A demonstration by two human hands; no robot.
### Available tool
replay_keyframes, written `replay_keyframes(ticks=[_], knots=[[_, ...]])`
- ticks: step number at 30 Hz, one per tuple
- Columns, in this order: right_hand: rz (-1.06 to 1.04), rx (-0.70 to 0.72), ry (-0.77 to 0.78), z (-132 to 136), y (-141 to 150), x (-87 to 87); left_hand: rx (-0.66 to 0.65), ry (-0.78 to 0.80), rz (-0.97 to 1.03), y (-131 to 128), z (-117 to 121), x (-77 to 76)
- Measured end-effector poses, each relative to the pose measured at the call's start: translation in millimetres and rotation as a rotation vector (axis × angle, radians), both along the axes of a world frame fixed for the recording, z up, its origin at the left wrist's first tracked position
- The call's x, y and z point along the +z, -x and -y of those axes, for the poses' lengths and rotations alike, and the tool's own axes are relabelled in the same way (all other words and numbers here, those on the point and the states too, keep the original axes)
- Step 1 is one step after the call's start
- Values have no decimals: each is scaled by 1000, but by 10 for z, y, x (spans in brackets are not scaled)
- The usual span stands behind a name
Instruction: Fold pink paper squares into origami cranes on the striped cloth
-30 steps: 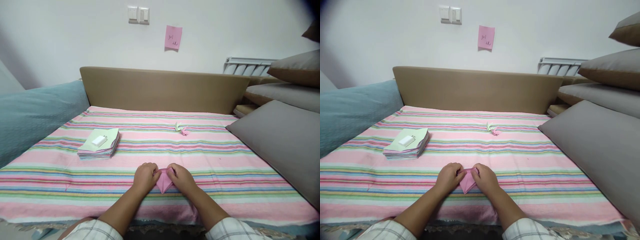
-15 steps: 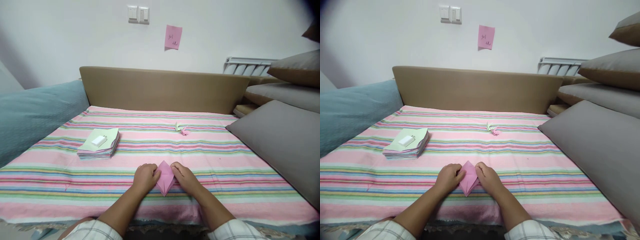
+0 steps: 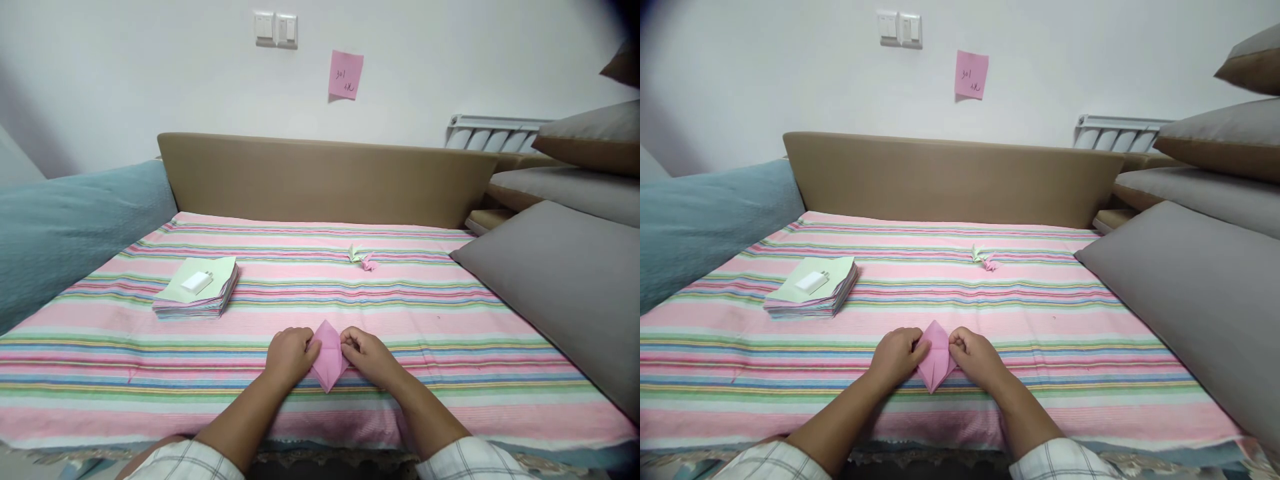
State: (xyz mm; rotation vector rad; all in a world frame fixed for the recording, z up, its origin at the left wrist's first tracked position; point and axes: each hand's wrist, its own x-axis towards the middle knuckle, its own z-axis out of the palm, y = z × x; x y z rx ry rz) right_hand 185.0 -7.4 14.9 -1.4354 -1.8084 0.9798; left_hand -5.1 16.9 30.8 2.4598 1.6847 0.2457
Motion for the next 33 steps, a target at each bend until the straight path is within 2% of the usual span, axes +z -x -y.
replay_keyframes(ticks=[4, 10, 15, 18, 25, 29, 33], knots=[[118, -26, -72, 13, 54, 11, -2, 8, 6, -5, 2, 16], [164, -49, -148, 24, 99, -5, -2, 12, 38, 6, 1, 6], [161, -47, -151, 27, 87, 12, -23, -11, 285, 4, 10, -30], [141, -35, -164, 38, 78, 45, -27, 43, 398, -14, 12, -57], [61, -97, -226, 27, 132, 13, -15, 129, 304, -54, 7, -61], [25, -193, -313, -22, 233, -16, -53, 99, 258, -57, 13, -47], [-20, -238, -337, -48, 297, 7, -49, 87, 218, -56, 23, -30]])
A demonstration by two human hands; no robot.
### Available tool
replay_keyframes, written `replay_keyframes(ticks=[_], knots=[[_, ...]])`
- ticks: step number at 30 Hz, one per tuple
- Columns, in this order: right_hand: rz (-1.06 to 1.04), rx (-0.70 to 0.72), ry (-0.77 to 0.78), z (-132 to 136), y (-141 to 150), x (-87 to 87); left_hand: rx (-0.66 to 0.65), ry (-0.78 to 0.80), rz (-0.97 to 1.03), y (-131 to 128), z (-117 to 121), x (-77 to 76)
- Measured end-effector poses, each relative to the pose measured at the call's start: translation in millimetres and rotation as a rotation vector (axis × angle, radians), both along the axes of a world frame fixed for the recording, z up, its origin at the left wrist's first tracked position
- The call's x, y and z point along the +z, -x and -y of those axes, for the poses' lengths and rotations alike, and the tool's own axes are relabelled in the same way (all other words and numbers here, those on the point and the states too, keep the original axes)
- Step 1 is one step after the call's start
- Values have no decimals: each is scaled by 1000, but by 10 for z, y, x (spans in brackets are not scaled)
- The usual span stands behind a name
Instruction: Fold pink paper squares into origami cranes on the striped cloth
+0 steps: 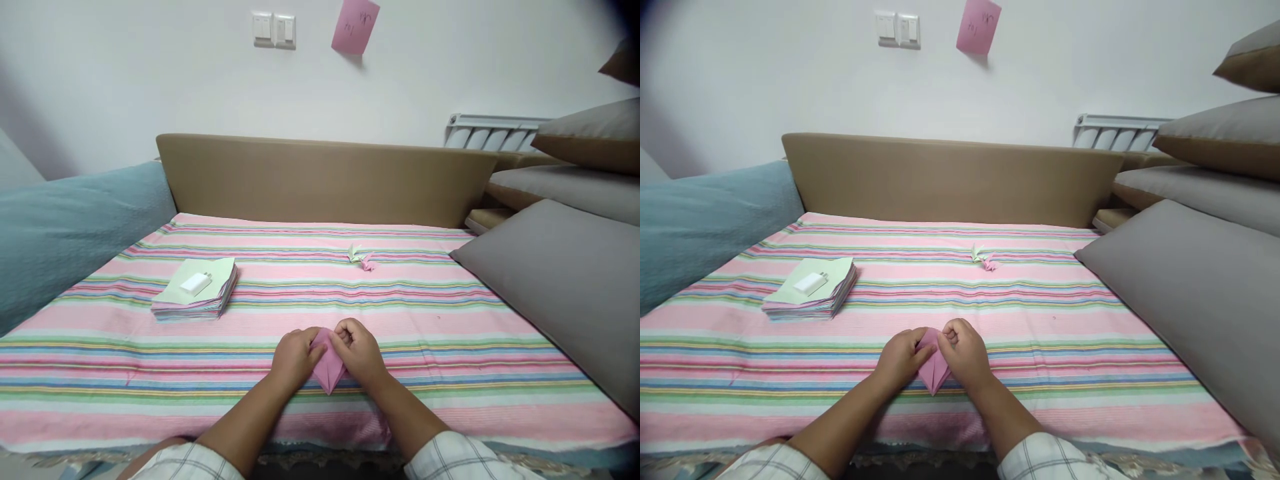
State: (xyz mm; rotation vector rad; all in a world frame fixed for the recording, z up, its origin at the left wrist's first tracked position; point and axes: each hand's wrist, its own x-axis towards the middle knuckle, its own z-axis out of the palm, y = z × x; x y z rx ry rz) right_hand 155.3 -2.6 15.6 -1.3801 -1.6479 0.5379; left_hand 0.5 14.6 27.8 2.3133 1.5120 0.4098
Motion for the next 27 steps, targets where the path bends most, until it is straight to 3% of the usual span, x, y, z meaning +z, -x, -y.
replay_keyframes(ticks=[12, 17, 22, 27], knots=[[-27, -7, 47, 4, 44, -48, 41, -14, -35, -33, -15, 15], [-116, 91, 115, -17, -93, -33, 46, -13, -69, -49, -20, 39], [-15, 209, 247, -44, -300, -42, 28, -36, -66, -44, -19, 28], [-74, 330, 300, -19, -360, -15, 46, -11, -86, -40, -24, 10]])
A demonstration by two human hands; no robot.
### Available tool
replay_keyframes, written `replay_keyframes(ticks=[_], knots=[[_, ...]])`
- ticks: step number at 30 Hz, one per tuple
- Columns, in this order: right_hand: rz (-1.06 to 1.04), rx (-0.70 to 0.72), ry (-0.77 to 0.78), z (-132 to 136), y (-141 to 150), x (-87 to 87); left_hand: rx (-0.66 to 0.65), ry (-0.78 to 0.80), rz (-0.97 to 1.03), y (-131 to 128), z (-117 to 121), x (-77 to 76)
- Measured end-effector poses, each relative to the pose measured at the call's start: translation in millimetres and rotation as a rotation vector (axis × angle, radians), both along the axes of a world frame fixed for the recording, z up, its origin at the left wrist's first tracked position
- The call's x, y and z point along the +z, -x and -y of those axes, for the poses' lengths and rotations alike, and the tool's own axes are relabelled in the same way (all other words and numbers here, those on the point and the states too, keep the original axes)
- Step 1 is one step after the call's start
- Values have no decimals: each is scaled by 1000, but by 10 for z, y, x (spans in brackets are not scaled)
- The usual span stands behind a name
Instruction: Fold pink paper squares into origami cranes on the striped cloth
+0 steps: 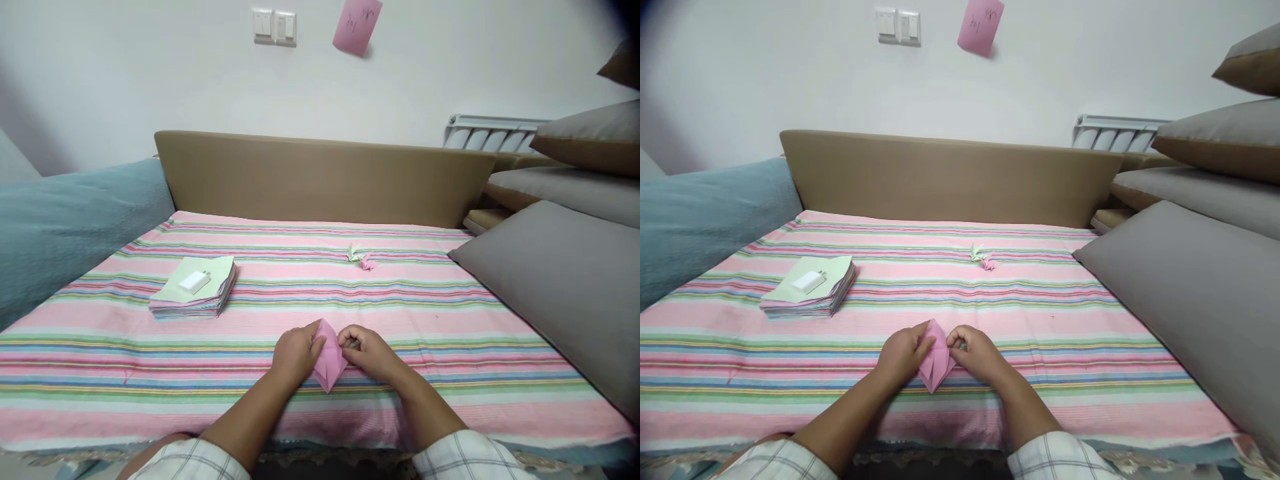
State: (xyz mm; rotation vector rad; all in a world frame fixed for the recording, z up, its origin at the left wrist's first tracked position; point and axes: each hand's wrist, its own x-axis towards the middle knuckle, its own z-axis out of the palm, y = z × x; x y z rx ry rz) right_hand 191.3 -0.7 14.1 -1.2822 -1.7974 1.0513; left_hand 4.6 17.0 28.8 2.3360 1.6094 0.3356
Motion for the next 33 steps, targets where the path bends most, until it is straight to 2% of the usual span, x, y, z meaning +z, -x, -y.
replay_keyframes(ticks=[3, 12, 15, 19, 21, 26, 33], knots=[[16, 1, -23, 9, 24, 1, -7, -10, -21, 2, -9, -22], [125, -15, -234, -4, 100, -54, -10, 0, -17, -8, -3, -11], [145, -18, -268, 5, 106, -50, 9, 3, 17, -7, 2, -28], [164, -11, -280, 14, 113, -63, 42, -46, 159, 11, 6, -97], [170, -7, -280, 14, 112, -66, 17, -84, 193, 26, 5, -132], [183, 20, -281, 16, 101, -51, -149, -198, 234, 54, -23, -196], [176, 37, -278, 14, 87, -75, -193, -208, 203, 58, -57, -219]])
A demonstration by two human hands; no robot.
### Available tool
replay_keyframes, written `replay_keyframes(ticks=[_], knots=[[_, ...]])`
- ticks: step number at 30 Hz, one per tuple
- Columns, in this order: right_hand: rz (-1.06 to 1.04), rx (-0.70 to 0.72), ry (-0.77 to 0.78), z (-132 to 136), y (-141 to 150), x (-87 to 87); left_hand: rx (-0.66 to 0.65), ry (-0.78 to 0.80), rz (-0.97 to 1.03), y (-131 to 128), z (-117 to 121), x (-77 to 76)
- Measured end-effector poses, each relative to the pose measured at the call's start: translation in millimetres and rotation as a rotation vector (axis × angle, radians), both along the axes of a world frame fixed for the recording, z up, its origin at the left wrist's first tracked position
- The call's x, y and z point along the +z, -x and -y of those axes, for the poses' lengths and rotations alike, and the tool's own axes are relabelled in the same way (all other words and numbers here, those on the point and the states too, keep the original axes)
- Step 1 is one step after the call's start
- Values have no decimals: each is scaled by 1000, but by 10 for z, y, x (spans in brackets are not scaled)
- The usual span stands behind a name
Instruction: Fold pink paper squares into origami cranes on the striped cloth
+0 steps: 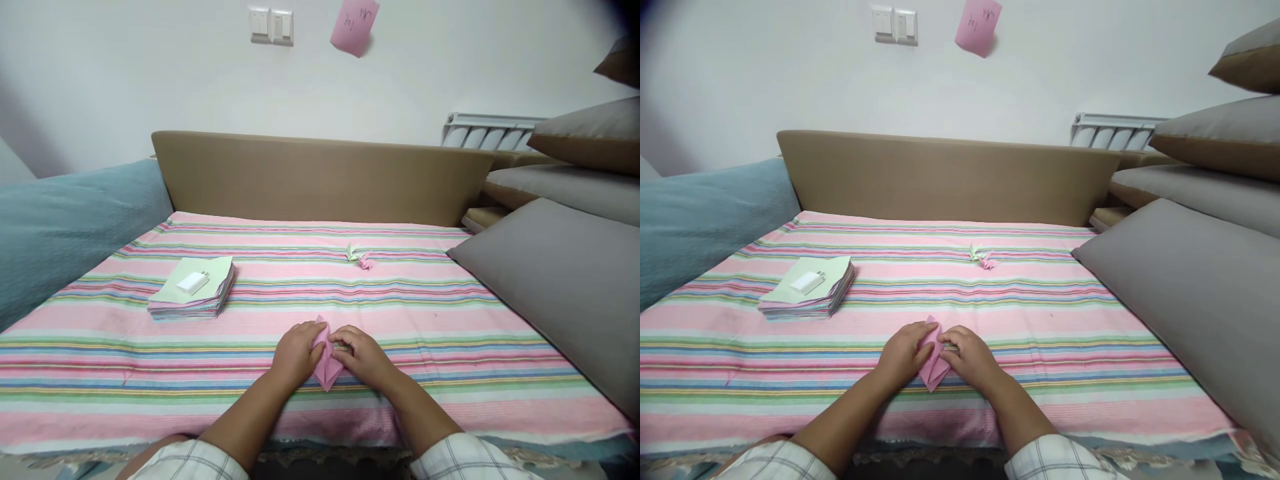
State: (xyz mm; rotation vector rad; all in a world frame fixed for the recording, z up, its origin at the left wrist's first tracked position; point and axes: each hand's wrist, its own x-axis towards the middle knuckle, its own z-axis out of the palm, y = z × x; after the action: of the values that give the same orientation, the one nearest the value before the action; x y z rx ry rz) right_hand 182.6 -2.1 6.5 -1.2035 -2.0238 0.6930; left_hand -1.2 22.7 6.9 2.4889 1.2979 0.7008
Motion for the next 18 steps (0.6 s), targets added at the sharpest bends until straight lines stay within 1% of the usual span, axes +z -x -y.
replay_keyframes(ticks=[5, 8, 11, 18], knots=[[-13, 37, 1, -4, -29, 0, -45, 90, -7, 3, 7, 80], [-35, 39, 0, -6, -37, 2, -42, 133, -10, 3, 15, 122], [-46, 35, 0, -9, -39, 0, -31, 155, -22, 5, 18, 130], [-46, 54, 18, -11, -56, 0, -49, 164, -47, 13, 27, 137]])
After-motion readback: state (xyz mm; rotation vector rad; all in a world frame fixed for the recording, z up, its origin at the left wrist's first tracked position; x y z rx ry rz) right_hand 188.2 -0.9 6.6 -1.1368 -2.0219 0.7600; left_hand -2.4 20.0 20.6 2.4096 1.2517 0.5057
